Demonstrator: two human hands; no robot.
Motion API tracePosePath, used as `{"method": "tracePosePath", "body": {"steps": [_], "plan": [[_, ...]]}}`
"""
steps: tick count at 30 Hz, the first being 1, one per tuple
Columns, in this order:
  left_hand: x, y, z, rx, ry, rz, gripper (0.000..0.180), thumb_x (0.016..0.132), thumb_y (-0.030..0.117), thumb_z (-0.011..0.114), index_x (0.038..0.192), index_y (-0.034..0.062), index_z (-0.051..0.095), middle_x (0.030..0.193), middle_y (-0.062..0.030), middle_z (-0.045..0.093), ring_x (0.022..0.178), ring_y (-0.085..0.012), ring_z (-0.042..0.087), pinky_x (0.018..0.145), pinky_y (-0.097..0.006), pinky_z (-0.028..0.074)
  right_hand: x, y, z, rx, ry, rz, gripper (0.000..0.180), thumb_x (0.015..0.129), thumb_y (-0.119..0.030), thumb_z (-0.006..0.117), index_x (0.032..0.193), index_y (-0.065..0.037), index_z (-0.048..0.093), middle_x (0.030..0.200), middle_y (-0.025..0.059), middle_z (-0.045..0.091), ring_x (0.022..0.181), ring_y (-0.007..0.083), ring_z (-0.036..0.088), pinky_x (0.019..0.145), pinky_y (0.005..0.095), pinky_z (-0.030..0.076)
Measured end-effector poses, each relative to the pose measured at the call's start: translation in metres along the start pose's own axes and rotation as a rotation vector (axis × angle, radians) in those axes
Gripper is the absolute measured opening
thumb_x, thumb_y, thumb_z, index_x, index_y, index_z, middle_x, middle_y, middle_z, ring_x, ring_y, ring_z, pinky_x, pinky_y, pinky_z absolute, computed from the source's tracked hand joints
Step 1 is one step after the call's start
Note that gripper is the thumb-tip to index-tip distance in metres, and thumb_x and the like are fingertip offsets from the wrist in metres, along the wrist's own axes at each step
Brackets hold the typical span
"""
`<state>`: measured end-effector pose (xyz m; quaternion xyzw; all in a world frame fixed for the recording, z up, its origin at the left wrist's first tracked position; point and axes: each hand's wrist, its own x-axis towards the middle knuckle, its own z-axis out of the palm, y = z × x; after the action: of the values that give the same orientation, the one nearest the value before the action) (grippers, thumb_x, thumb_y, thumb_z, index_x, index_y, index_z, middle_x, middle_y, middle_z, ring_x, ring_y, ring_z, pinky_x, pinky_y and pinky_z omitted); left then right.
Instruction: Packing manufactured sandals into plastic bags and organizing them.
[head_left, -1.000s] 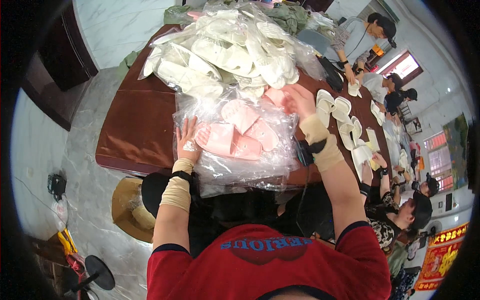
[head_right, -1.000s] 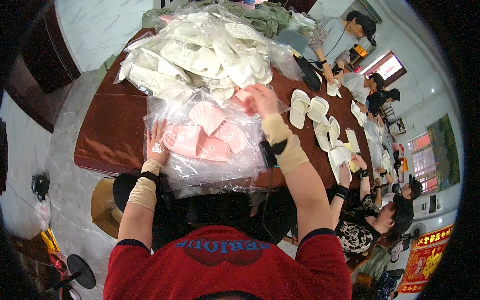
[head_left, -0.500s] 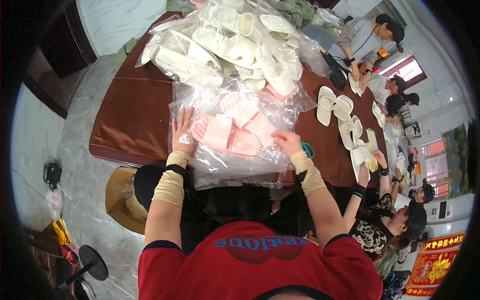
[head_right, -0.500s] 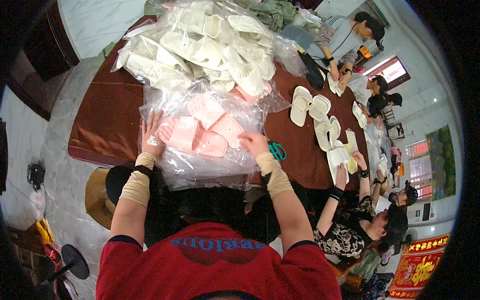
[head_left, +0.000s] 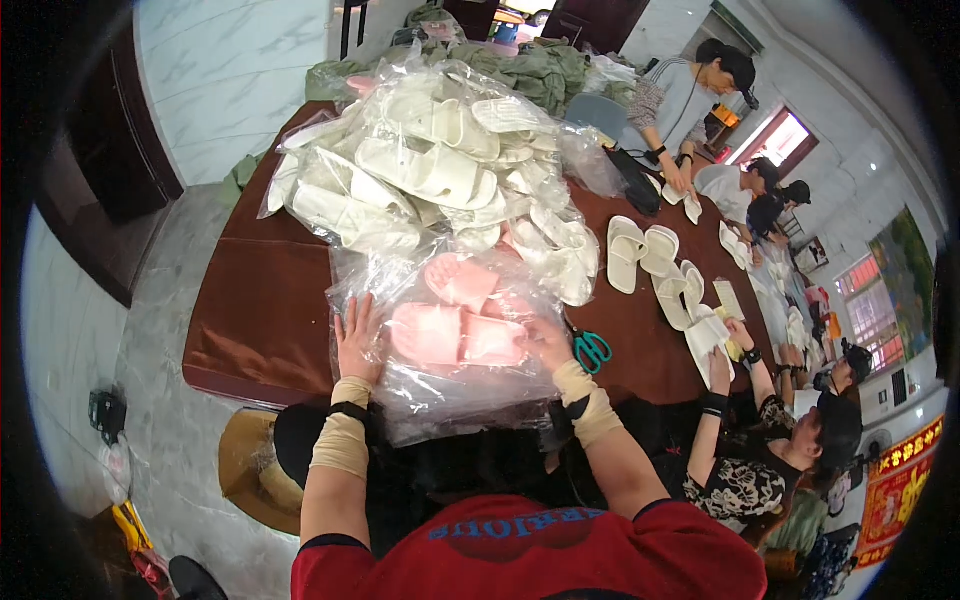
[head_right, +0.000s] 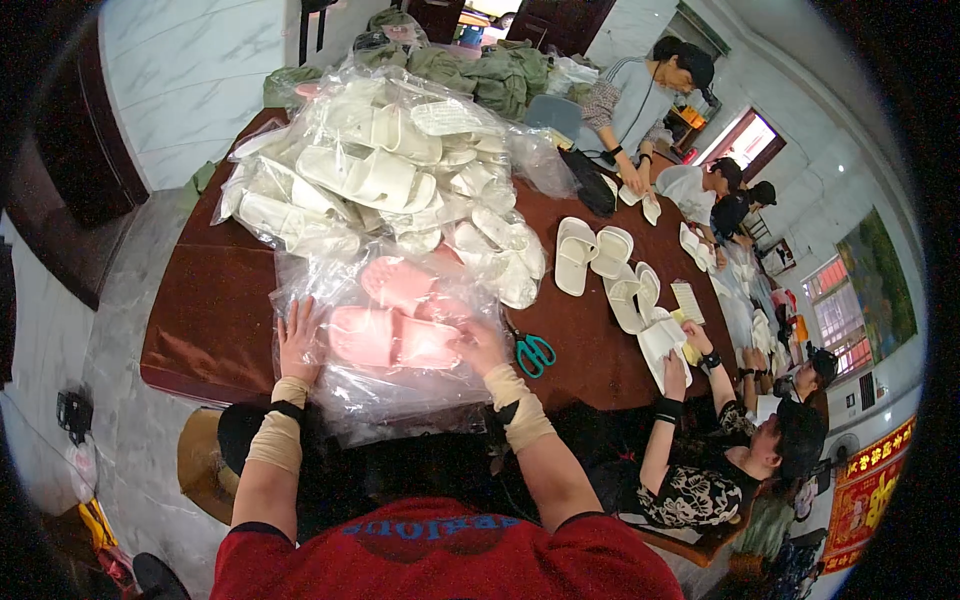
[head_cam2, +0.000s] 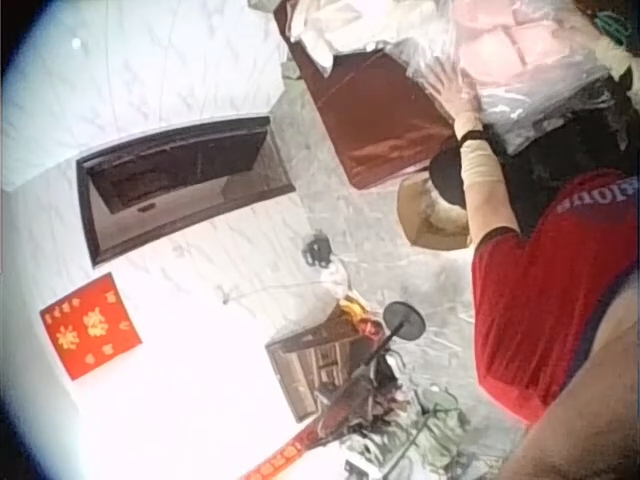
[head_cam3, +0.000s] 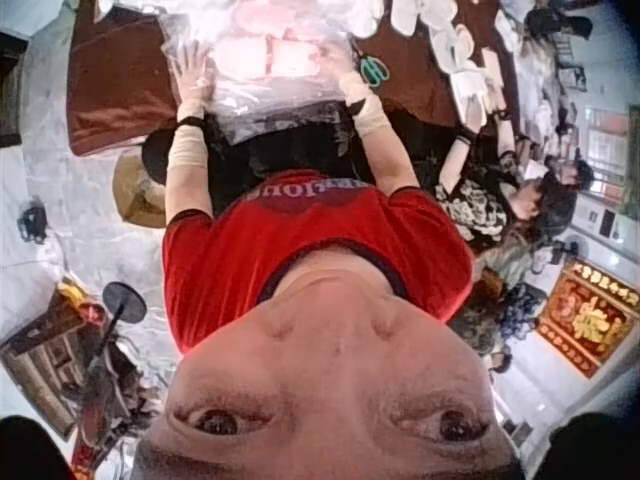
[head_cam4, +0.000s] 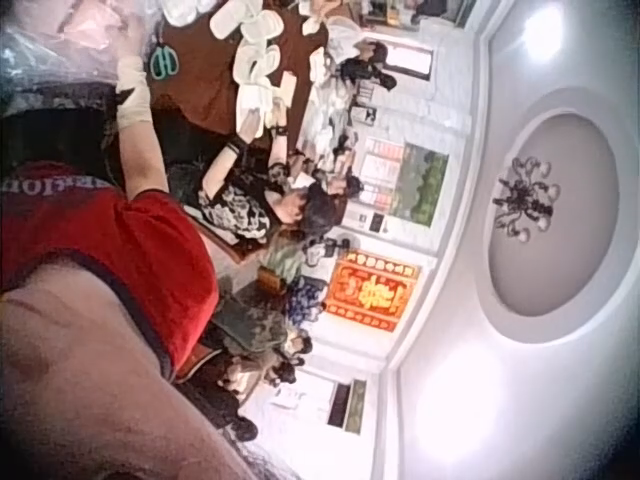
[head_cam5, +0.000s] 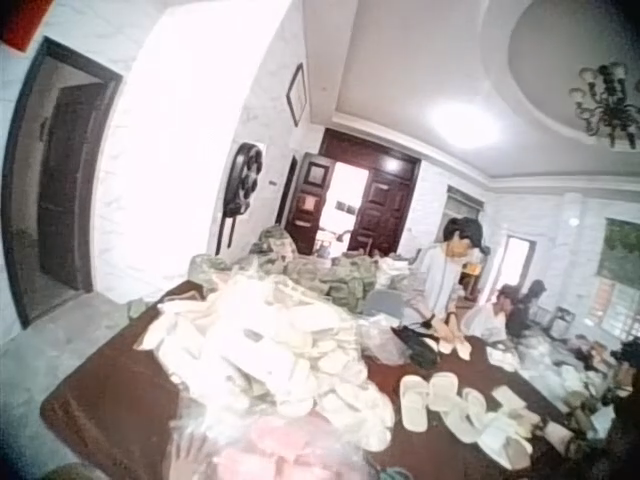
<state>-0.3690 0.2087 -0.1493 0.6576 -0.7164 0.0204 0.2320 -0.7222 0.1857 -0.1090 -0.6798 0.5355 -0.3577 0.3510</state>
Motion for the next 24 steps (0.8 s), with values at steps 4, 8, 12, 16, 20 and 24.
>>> {"method": "tracePosePath", "body": {"steps": [4,8,12,16,20,24], "plan": [[0.005,0.0,-0.005,0.005,0.008,0.013,0.047,0.084,0.033,0.054,0.127,0.0146,0.047,0.147,-0.0037,0.027,0.138,-0.0273,0.017,0.109,-0.053,0.013,-0.003,0.007,-0.012,-0.153,-0.023,0.092,0.039,0.064,-0.025,0.077,0.093,-0.002,0.063,0.096,0.0142,0.061,0.092,0.0283,0.058,0.081,0.0362,0.046],[0.009,0.001,0.001,0.013,0.012,0.024,0.048,0.085,0.032,0.053,0.129,0.0142,0.046,0.147,-0.0036,0.027,0.138,-0.0275,0.017,0.109,-0.053,0.013,0.014,0.0,-0.014,-0.36,-0.01,0.115,0.038,0.063,-0.026,0.077,0.09,-0.002,0.063,0.096,0.0148,0.06,0.092,0.0294,0.057,0.08,0.0373,0.045],[0.0,-0.005,0.004,0.028,-0.002,0.014,0.05,0.085,0.03,0.051,0.133,0.0162,0.042,0.148,-0.0019,0.025,0.138,-0.0265,0.015,0.11,-0.052,0.012,0.032,0.021,-0.01,-0.327,-0.107,0.02,0.032,0.065,-0.024,0.078,0.085,-0.005,0.062,0.086,0.0095,0.058,0.08,0.0218,0.057,0.069,0.0333,0.046],[0.007,0.001,0.005,0.025,0.0,0.023,0.053,0.084,0.03,0.052,0.135,0.0183,0.039,0.148,-0.0017,0.025,0.138,-0.0269,0.016,0.11,-0.052,0.012,0.037,0.034,-0.015,-0.142,-0.069,0.031,0.031,0.064,-0.021,0.079,0.083,-0.004,0.062,0.081,0.009,0.057,0.076,0.0194,0.056,0.062,0.0312,0.045],[0.007,0.0,0.004,0.036,0.014,0.045,0.054,0.084,0.03,0.052,0.135,0.0181,0.039,0.148,-0.0017,0.025,0.138,-0.0273,0.016,0.11,-0.052,0.012,0.038,0.06,-0.009,-0.047,0.007,0.08,0.032,0.063,-0.022,0.079,0.081,-0.003,0.062,0.079,0.0091,0.056,0.075,0.0213,0.056,0.065,0.0319,0.045],[0.006,0.001,0.004,0.047,-0.015,0.029,0.053,0.084,0.029,0.052,0.135,0.0185,0.039,0.148,-0.002,0.026,0.138,-0.0275,0.016,0.11,-0.052,0.012,0.038,0.039,-0.017,-0.221,-0.086,-0.017,0.04,0.058,-0.027,0.081,0.088,-0.007,0.063,0.096,0.016,0.054,0.096,0.03,0.054,0.083,0.0352,0.044]]}}
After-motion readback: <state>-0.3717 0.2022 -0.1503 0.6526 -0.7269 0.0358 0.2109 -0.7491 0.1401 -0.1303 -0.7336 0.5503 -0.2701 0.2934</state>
